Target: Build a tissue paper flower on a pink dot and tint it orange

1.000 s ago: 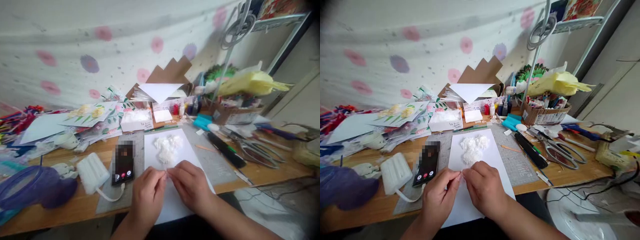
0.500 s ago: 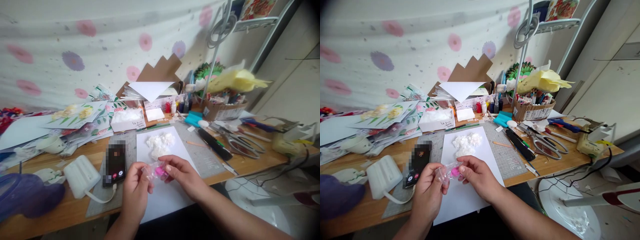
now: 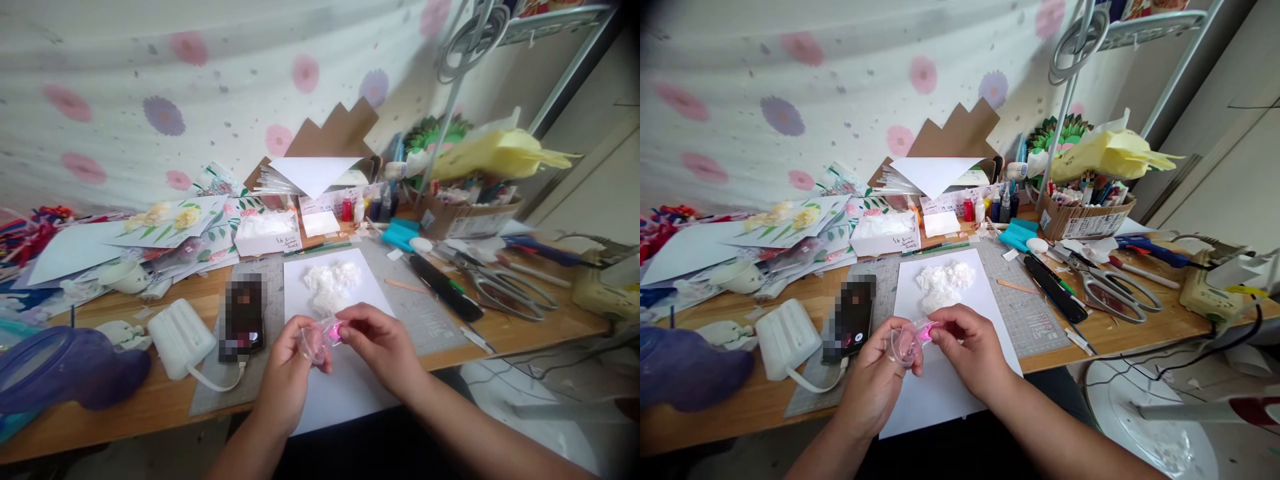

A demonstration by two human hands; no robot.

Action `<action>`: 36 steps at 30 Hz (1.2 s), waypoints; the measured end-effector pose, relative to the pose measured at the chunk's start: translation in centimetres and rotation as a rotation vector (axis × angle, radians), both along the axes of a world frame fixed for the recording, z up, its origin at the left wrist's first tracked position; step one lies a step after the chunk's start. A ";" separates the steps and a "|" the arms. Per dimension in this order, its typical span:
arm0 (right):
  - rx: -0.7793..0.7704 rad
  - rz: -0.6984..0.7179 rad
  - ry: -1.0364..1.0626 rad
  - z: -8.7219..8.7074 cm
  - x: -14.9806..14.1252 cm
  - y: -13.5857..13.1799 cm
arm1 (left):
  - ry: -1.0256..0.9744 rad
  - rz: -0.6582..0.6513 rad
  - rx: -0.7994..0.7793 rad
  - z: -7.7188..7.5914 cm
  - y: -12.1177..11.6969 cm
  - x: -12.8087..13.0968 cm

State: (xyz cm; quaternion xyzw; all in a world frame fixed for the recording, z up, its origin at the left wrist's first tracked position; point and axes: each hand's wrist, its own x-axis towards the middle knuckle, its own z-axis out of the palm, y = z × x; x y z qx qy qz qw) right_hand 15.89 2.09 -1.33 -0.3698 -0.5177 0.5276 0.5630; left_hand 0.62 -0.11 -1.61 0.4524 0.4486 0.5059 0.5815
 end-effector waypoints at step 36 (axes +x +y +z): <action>0.241 0.023 -0.230 0.6 0.3 -0.1 | -0.271 -0.120 -0.051 -0.1 -0.2 0.1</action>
